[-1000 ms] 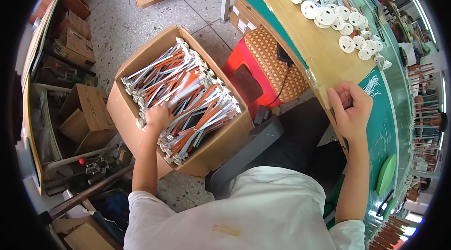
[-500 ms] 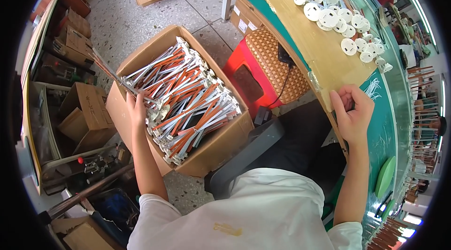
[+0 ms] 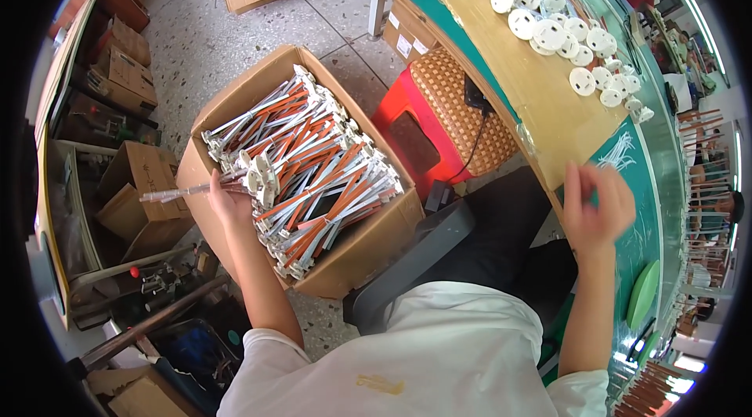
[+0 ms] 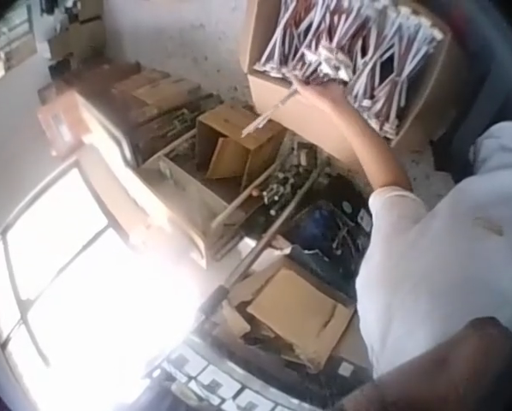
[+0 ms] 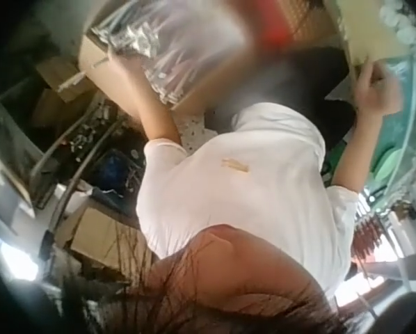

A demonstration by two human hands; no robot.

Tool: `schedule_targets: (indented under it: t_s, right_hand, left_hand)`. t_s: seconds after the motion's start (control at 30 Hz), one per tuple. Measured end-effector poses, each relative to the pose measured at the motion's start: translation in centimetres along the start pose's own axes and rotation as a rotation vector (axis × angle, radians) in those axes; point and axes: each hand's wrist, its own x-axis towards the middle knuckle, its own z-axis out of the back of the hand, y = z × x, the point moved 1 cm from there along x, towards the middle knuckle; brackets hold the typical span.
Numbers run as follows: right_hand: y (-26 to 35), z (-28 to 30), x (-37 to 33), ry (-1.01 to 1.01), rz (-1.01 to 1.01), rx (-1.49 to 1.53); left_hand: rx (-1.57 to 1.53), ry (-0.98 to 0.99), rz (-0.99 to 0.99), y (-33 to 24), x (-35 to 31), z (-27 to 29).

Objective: Bundling LED light strips with attached bases using ties and placing them into a cardboard box.

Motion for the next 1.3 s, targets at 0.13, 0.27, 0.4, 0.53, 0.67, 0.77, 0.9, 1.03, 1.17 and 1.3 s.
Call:
schedule_targets:
  t_s: [0.13, 0.27, 0.4, 0.53, 0.67, 0.77, 0.9, 1.03, 1.17, 1.3]
  right_hand:
    - [8.4, 0.2, -0.6, -0.041, -0.012, 0.436]
    - [12.9, -6.6, -1.3, 0.437, -0.271, 0.874]
    - [14.9, -10.4, -0.9, 0.312, -0.379, 1.286]
    - [15.6, -10.7, 0.8, 0.241, -0.353, 1.520]
    - [15.4, -9.7, 1.3, 0.306, -0.788, 1.986]
    - [14.9, -9.9, 1.2, 0.368, -1.014, 2.313]
    - [14.9, -10.0, 0.9, 0.433, -1.041, 2.478]
    - [14.1, -9.9, 1.2, 0.537, -1.070, 2.355]
    - [13.4, -10.1, 2.5, 0.672, -1.049, 2.161]
    - [12.3, -7.5, 4.5, 0.557, -0.789, 1.307]
  left_hand:
    - [-0.181, 0.204, 0.174, 1.1, -6.1, -1.7]
    - [-0.309, 0.327, 0.439, 1.6, -12.8, -7.7]
    - [-0.423, 0.541, 0.430, 0.3, -17.0, -12.5]
    - [-0.080, 0.506, 0.158, -1.3, -17.5, -14.6]
    - [0.421, 0.784, 0.007, -3.6, -14.1, -12.9]
    - [0.748, 1.051, -0.415, -9.5, -16.0, -12.2]
    - [1.067, 1.070, -1.095, -16.4, -18.3, -9.7]
    - [1.566, 0.761, -1.623, -14.4, -21.7, -16.6]
    - [1.650, 1.101, -1.541, -8.4, -17.1, -17.7]
    - [1.638, 0.980, -1.110, -3.6, -11.5, -16.1]
